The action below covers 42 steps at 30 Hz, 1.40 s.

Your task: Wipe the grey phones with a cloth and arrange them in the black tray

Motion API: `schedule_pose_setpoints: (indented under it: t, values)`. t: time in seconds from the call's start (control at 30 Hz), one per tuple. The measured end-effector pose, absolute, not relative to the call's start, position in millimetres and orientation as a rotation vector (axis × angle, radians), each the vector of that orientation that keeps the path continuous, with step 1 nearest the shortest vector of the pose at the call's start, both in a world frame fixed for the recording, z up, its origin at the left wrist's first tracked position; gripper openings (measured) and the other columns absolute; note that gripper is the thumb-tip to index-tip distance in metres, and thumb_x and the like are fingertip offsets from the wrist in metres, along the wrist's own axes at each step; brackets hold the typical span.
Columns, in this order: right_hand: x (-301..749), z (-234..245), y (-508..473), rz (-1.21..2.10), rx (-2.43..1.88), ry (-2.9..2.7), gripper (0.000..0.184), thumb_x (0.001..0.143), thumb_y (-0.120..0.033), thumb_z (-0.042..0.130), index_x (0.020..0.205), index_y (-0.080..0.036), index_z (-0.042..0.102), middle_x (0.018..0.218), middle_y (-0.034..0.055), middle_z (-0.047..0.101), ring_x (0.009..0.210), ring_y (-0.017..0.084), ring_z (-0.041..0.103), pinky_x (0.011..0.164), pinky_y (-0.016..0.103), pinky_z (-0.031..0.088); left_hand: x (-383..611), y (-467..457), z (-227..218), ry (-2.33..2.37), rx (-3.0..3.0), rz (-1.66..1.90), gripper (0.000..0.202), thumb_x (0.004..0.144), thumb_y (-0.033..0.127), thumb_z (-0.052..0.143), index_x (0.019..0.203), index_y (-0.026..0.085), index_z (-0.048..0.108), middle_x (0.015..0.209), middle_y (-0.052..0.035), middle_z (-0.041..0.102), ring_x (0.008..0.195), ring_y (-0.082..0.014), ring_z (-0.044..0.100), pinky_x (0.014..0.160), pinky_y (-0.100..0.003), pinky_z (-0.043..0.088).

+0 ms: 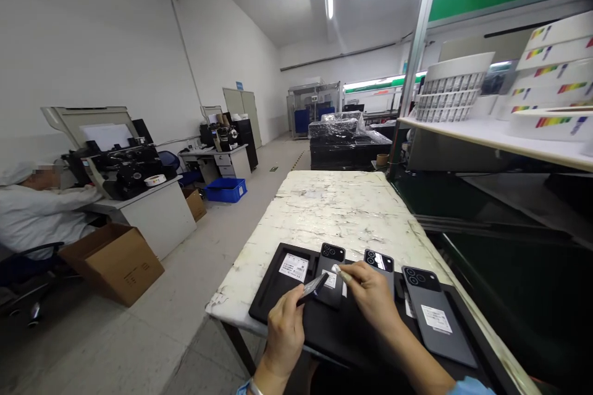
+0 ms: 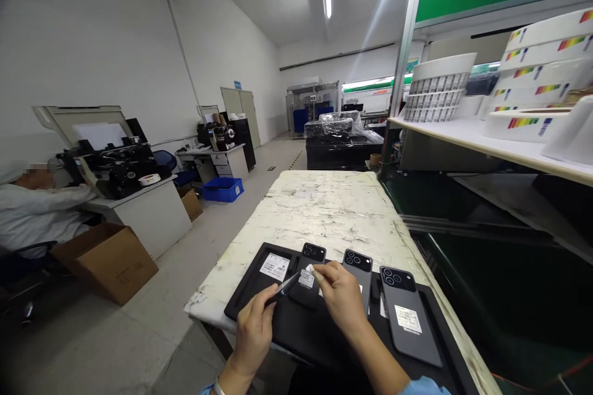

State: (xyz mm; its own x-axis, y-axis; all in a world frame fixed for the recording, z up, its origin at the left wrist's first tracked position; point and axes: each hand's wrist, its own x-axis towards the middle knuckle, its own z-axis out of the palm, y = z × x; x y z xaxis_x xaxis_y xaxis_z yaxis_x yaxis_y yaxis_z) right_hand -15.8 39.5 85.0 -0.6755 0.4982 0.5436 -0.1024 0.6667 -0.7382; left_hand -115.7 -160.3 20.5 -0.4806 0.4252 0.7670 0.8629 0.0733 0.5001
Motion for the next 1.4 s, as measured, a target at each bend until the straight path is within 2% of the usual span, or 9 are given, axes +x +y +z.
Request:
schedule_pose_setpoints:
  t: [0.13,0.27,0.47,0.6,0.7,0.8,0.93,1.17,1.4]
  values:
    - [-3,102,7,1.062,-0.11,-2.057,0.02,0.095,-0.033,0.058,0.1,-0.024,0.076,0.083,0.0047,0.065,0.074,0.018,0.064,0.066,0.028,0.05,-117,-160,21,-1.92,-1.281,-1.391,0.04,0.094,0.007,0.046,0.13,0.024,0.057,0.116,-0.0061,0.069,0.108,-0.0176,0.066,0.095,-0.03,0.055]
    - [-5,103,-12,1.01,0.082,-2.1,0.024,0.096,-0.027,0.054,0.111,-0.025,0.073,0.086,0.0053,0.065,0.076,0.017,0.063,0.068,0.028,0.051,-119,-160,19,-1.902,-1.267,-1.44,0.04,0.095,0.008,0.046,0.129,0.024,0.058,0.117,-0.0064,0.069,0.108,-0.0178,0.066,0.095,-0.03,0.056]
    - [-16,66,37,0.919,-0.359,-2.26,0.027,0.092,-0.038,0.055,0.089,-0.024,0.078,0.081,0.0058,0.066,0.073,0.021,0.065,0.066,0.031,0.051,-120,-160,20,-1.871,-1.19,-1.662,0.025,0.092,0.02,0.058,0.114,0.023,0.069,0.108,-0.006,0.073,0.101,-0.0206,0.07,0.093,-0.03,0.057]
    - [-2,53,48,1.051,-0.397,-2.17,0.029,0.091,-0.043,0.056,0.089,-0.024,0.078,0.079,0.0053,0.068,0.075,0.021,0.066,0.069,0.032,0.052,-126,-162,35,-1.842,-0.881,-1.951,0.027,0.093,0.032,0.061,0.115,0.018,0.064,0.1,-0.0095,0.074,0.09,-0.022,0.072,0.081,-0.029,0.06]
    - [12,69,39,1.156,-0.302,-1.996,0.027,0.091,-0.042,0.059,0.09,-0.023,0.077,0.082,0.0061,0.069,0.077,0.022,0.066,0.069,0.032,0.052,-124,-166,53,-1.793,-0.671,-2.4,0.04,0.093,0.04,0.061,0.125,0.017,0.057,0.108,-0.0118,0.072,0.1,-0.0258,0.07,0.086,-0.037,0.058]
    - [23,95,26,1.181,-0.183,-1.898,0.02,0.092,-0.036,0.062,0.095,-0.024,0.077,0.085,0.0056,0.069,0.078,0.021,0.065,0.069,0.031,0.051,-109,-166,65,-1.577,-0.372,-3.177,0.048,0.076,0.034,0.081,0.117,0.018,0.062,0.107,-0.0102,0.072,0.107,-0.0283,0.067,0.093,-0.041,0.055]
    - [29,117,11,1.18,-0.017,-1.878,0.017,0.093,-0.026,0.062,0.102,-0.026,0.076,0.086,0.0039,0.065,0.079,0.017,0.063,0.069,0.028,0.051,-76,-156,67,-1.414,-0.42,-3.719,0.036,0.075,0.022,0.081,0.107,0.017,0.067,0.103,-0.0098,0.072,0.102,-0.0261,0.068,0.089,-0.037,0.055]
    - [35,122,8,1.05,0.01,-1.942,0.019,0.093,-0.022,0.06,0.104,-0.026,0.075,0.085,0.003,0.061,0.077,0.015,0.062,0.067,0.027,0.051,-43,-144,67,-1.292,-0.615,-3.976,0.029,0.078,0.017,0.08,0.105,0.016,0.069,0.076,-0.0025,0.07,0.062,-0.011,0.066,0.06,-0.017,0.051]
    - [88,101,-29,0.958,0.232,-2.123,0.027,0.093,-0.02,0.055,0.113,-0.028,0.07,0.081,0.0041,0.061,0.07,0.016,0.06,0.061,0.027,0.05,-49,-144,62,-1.26,-0.5,-3.993,0.029,0.073,0.016,0.084,0.097,0.014,0.068,0.08,-0.0025,0.071,0.068,-0.011,0.068,0.065,-0.016,0.053]
